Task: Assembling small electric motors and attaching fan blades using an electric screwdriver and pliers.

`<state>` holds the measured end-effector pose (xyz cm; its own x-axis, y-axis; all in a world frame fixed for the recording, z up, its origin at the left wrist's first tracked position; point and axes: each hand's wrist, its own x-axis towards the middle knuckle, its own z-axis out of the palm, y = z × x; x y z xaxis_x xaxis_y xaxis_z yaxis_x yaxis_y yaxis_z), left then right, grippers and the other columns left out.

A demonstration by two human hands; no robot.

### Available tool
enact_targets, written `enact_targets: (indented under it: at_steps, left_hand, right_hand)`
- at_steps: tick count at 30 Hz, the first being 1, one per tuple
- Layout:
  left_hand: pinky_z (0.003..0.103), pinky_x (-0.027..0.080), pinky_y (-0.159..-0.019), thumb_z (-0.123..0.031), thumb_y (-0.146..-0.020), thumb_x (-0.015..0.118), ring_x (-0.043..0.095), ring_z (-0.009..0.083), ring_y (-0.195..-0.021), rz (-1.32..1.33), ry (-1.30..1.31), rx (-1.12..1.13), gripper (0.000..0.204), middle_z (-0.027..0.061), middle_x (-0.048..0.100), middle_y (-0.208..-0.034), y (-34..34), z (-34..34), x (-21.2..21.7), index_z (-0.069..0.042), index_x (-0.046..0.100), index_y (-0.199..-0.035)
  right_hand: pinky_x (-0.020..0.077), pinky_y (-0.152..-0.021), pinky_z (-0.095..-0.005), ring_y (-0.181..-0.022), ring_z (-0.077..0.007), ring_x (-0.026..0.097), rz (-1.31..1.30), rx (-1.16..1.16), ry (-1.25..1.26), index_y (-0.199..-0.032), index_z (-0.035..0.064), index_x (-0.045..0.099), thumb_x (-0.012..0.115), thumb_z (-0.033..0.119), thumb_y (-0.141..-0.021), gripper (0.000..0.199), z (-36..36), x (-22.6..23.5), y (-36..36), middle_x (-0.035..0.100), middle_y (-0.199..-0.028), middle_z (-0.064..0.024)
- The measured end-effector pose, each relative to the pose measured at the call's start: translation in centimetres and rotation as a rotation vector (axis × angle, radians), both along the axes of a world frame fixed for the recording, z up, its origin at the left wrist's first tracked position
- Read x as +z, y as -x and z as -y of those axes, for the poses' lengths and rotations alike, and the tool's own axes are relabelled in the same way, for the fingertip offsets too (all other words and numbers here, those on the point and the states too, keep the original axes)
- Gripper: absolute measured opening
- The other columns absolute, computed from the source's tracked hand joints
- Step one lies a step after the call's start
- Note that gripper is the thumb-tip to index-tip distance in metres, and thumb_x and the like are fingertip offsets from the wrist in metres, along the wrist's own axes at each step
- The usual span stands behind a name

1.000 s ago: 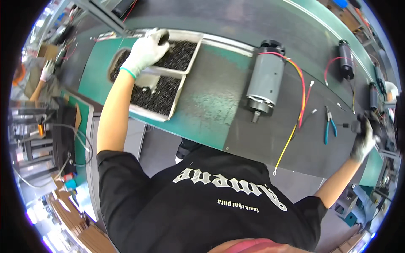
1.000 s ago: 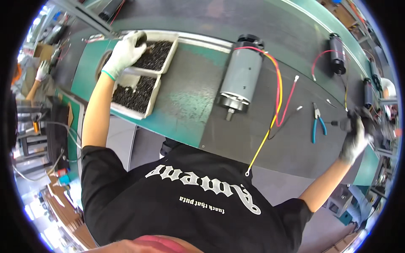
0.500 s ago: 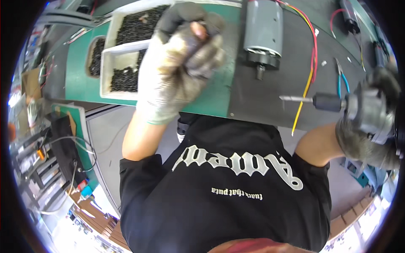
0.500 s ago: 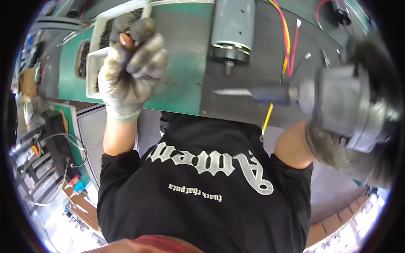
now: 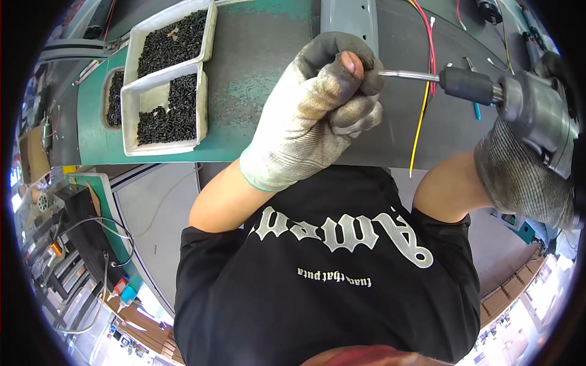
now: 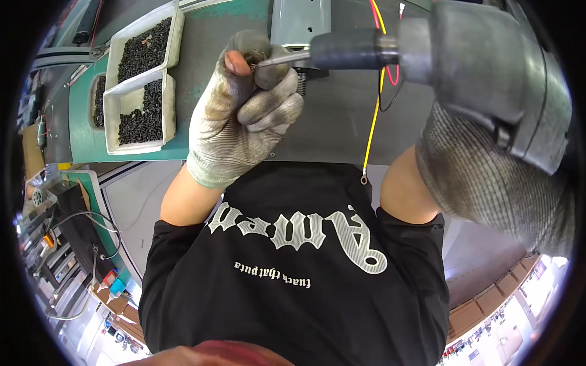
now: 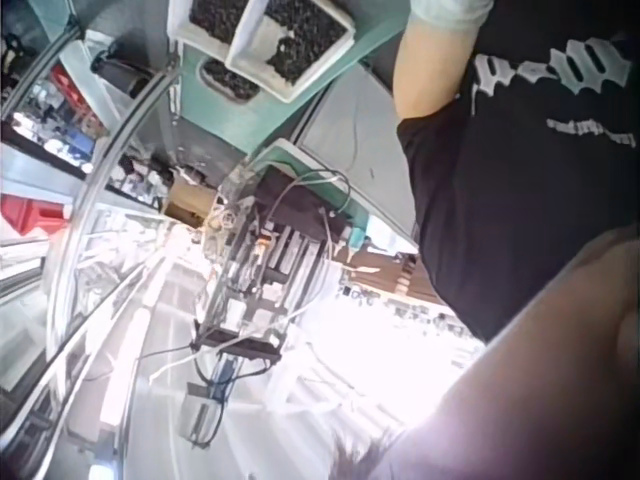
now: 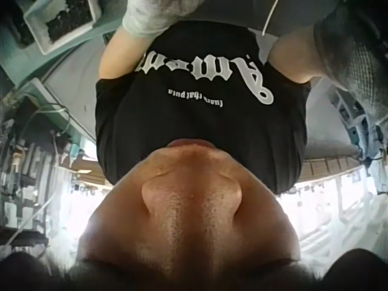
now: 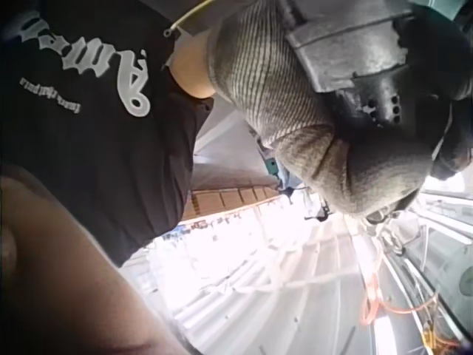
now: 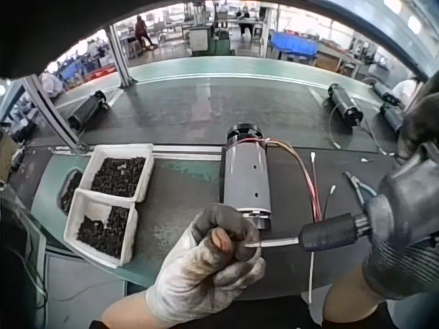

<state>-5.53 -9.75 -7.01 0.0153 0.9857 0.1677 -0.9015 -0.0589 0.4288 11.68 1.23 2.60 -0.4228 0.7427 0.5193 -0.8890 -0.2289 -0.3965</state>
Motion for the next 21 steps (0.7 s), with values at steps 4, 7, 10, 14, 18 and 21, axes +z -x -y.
enact_targets:
  at_steps: [4, 7, 10, 14, 18, 21]
  left_hand:
    - [0.02, 0.032, -0.053, -0.035, -0.094, 0.061, 0.036, 0.0048, -0.056, 0.013, 0.001, 0.001, 0.025, -0.0005, 0.047, -0.086, -0.6, -0.3, -0.5, -0.011, 0.06, -0.101]
    - [0.02, 0.031, -0.052, -0.04, -0.093, 0.06, 0.036, 0.0045, -0.055, -0.07, 0.061, 0.06, 0.031, 0.0004, 0.048, -0.081, -1.1, -0.5, -0.7, -0.011, 0.059, -0.102]
    - [0.021, 0.031, -0.05, -0.04, -0.092, 0.062, 0.036, 0.0044, -0.054, -0.151, 0.059, 0.097, 0.031, 0.0008, 0.05, -0.078, -1.1, -0.7, -0.7, -0.01, 0.058, -0.101]
    - [0.022, 0.031, -0.048, -0.038, -0.092, 0.064, 0.036, 0.0045, -0.052, -0.532, 0.042, 0.274, 0.031, 0.0014, 0.052, -0.077, -0.8, -0.6, -0.5, -0.008, 0.057, -0.098]
    - [0.022, 0.031, -0.048, -0.036, -0.093, 0.064, 0.035, 0.0044, -0.05, -0.514, 0.282, 0.133, 0.031, 0.0016, 0.052, -0.077, -1.3, 0.9, -0.8, -0.007, 0.055, -0.093]
    - [0.022, 0.032, -0.048, -0.037, -0.095, 0.061, 0.033, 0.0038, -0.048, -0.278, 0.495, -0.04, 0.032, 0.0006, 0.05, -0.073, -3.3, 2.0, -0.3, -0.007, 0.051, -0.089]
  right_hand:
    - [0.0458, -0.09, -0.039, -0.105, -0.0188, 0.054, 0.018, -0.035, 0.0, -0.103, 0.0051, 0.063, 0.064, 0.008, -0.083, 0.02, -1.9, -1.0, -3.1, 0.059, -0.109, -0.0099]
    - [0.0462, -0.089, -0.0389, -0.105, -0.0193, 0.054, 0.036, -0.074, -0.008, -0.103, 0.004, 0.063, 0.063, 0.008, -0.083, 0.021, -0.9, -1.5, -0.7, 0.058, -0.109, -0.0106]
    - [0.0467, -0.089, -0.0388, -0.104, -0.0197, 0.053, 0.052, -0.101, -0.018, -0.104, 0.0029, 0.062, 0.063, 0.008, -0.084, 0.021, -0.8, -1.7, -0.9, 0.058, -0.108, -0.0113]
    - [0.0473, -0.088, -0.0387, -0.103, -0.0203, 0.053, 0.074, -0.134, -0.026, -0.104, 0.0014, 0.062, 0.062, 0.009, -0.084, 0.021, 0.4, -1.6, -0.4, 0.057, -0.108, -0.0123]
    - [0.0479, -0.087, -0.0385, -0.103, -0.0209, 0.053, 0.115, -0.154, -0.022, -0.105, 0.0, 0.061, 0.061, 0.01, -0.085, 0.022, -0.4, -2.8, -3.1, 0.057, -0.108, -0.0132]
    - [0.0484, -0.086, -0.0384, -0.102, -0.0214, 0.053, 0.15, -0.186, -0.016, -0.105, -0.0011, 0.06, 0.06, 0.01, -0.085, 0.023, 1.1, -3.3, -0.7, 0.057, -0.108, -0.0139]
